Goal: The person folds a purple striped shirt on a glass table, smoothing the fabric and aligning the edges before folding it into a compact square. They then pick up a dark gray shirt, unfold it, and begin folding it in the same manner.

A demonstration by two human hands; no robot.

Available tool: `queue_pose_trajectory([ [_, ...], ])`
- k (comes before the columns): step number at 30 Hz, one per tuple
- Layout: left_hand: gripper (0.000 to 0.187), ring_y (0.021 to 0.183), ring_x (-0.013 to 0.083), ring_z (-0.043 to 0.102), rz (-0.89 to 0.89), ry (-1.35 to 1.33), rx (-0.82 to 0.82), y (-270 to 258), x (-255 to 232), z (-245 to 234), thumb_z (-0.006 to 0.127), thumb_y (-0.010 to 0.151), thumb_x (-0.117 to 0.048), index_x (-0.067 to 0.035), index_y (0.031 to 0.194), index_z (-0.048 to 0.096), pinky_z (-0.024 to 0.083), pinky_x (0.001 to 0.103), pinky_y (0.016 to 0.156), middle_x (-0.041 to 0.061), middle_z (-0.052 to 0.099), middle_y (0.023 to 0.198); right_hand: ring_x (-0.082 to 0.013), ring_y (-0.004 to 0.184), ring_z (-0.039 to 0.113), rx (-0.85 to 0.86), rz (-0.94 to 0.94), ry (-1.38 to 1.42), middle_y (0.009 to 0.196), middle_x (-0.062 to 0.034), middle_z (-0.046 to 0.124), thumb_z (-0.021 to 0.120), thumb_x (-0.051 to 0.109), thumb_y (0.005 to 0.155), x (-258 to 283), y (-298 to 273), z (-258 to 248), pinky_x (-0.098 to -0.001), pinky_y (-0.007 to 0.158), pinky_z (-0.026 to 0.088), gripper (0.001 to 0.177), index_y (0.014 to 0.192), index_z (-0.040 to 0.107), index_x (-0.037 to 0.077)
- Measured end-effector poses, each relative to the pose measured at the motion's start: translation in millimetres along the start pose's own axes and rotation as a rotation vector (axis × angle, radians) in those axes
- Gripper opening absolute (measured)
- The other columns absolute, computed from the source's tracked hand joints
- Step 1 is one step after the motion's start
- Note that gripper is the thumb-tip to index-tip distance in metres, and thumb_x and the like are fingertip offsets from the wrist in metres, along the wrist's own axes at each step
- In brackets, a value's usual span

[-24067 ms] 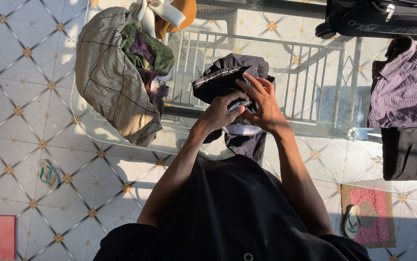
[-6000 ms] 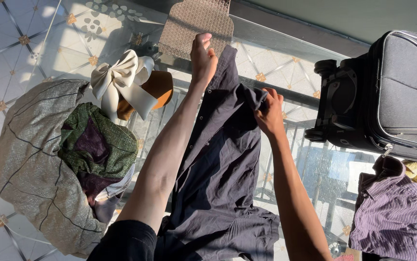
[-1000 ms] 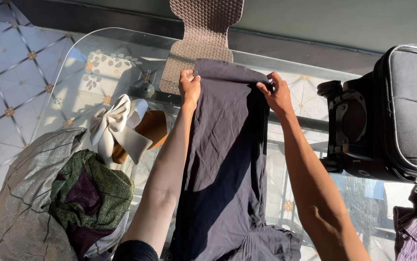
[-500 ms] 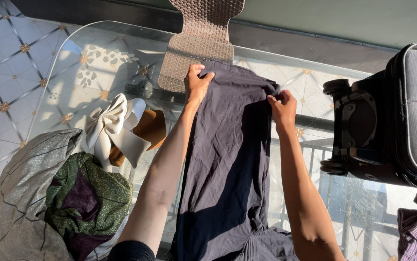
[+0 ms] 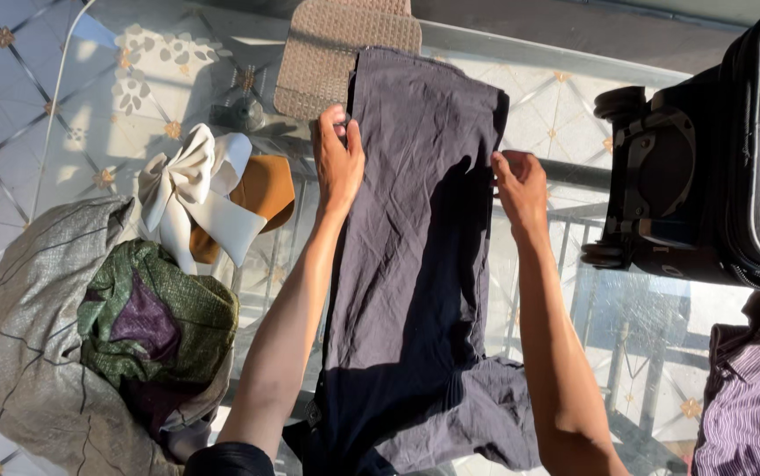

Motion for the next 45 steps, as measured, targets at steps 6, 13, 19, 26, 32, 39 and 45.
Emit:
queue_pose_trajectory([
  [6,0.039,0.111,0.0373,0.059,-0.073,0.332,0.113,-161,-58,-83,0.073,0.096,-0.020,-0.002,0.127,0.057,0.045,0.048,0.101,0.019,0.063,0.115,-0.0208,0.067,0.064,-0.028,0.019,-0.347,0.081,-0.0133,0.072,0.075,0.037,0.093,-39,-99,-7,-0.0344,0.062,0.050,0.039,0.102,0.073,0.000],
  [13,0.016,0.102,0.0324,0.062,-0.108,0.455,0.012,-194,-42,-106,0.069,0.101,-0.017,-0.007,0.107,0.058,0.051,0.045,0.087,0.010,0.062,0.106,-0.0323,0.065,0.068,-0.215,-0.100,-0.468,0.074,-0.0176,0.070,0.072,0.035,0.100,-41,-96,-1,-0.0418,0.064,0.052,0.039,0.088,0.067,-0.002],
  [19,0.016,0.098,0.0320,0.061,-0.079,0.553,-0.020,-208,-46,-105,0.067,0.102,-0.020,-0.008,0.105,0.057,0.050,0.045,0.085,0.010,0.059,0.103,-0.0408,0.068,0.065,-0.303,-0.289,-0.642,0.075,-0.0201,0.066,0.069,0.027,0.102,-32,-120,6,-0.0484,0.065,0.050,0.032,0.099,0.061,-0.003],
  [26,0.029,0.098,0.0377,0.058,-0.195,0.454,0.033,-181,-47,-92,0.072,0.091,-0.031,-0.007,0.102,0.059,0.048,0.049,0.078,0.015,0.059,0.104,-0.0427,0.080,0.060,-0.295,-0.331,-0.498,0.089,-0.0231,0.062,0.074,0.028,0.095,-48,-163,-7,-0.0504,0.070,0.047,0.034,0.087,0.059,-0.002],
  [32,0.026,0.107,0.0352,0.060,-0.242,0.453,0.131,-184,-15,-83,0.066,0.101,-0.034,-0.010,0.105,0.058,0.051,0.047,0.088,0.013,0.061,0.108,-0.0398,0.071,0.061,-0.288,-0.255,-0.514,0.079,-0.0181,0.065,0.068,0.025,0.099,-37,-187,-14,-0.0501,0.064,0.045,0.026,0.095,0.058,0.001],
  [39,0.048,0.113,0.0379,0.061,-0.276,0.228,0.109,-235,-19,-118,0.062,0.103,-0.038,0.000,0.129,0.050,0.048,0.050,0.091,0.023,0.061,0.120,-0.0252,0.060,0.054,-0.099,-0.036,-0.220,0.067,-0.0158,0.061,0.066,0.034,0.102,-50,-230,-43,-0.0360,0.058,0.042,0.042,0.127,0.055,0.002],
  [45,0.054,0.107,0.0374,0.063,-0.489,0.459,0.328,-348,-53,-202,0.066,0.093,-0.048,-0.003,0.122,0.057,0.050,0.047,0.092,0.018,0.068,0.108,-0.0207,0.077,0.072,0.322,0.078,-0.392,0.086,-0.0131,0.077,0.076,0.042,0.089,-77,-298,-78,-0.0314,0.068,0.052,0.041,0.101,0.072,0.002],
])
Point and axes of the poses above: each hand's wrist, its own y-axis towards the middle knuckle, its own z-axis out of the palm, x = y × z, the point moved 6 cm from there along y, towards the middle knuckle
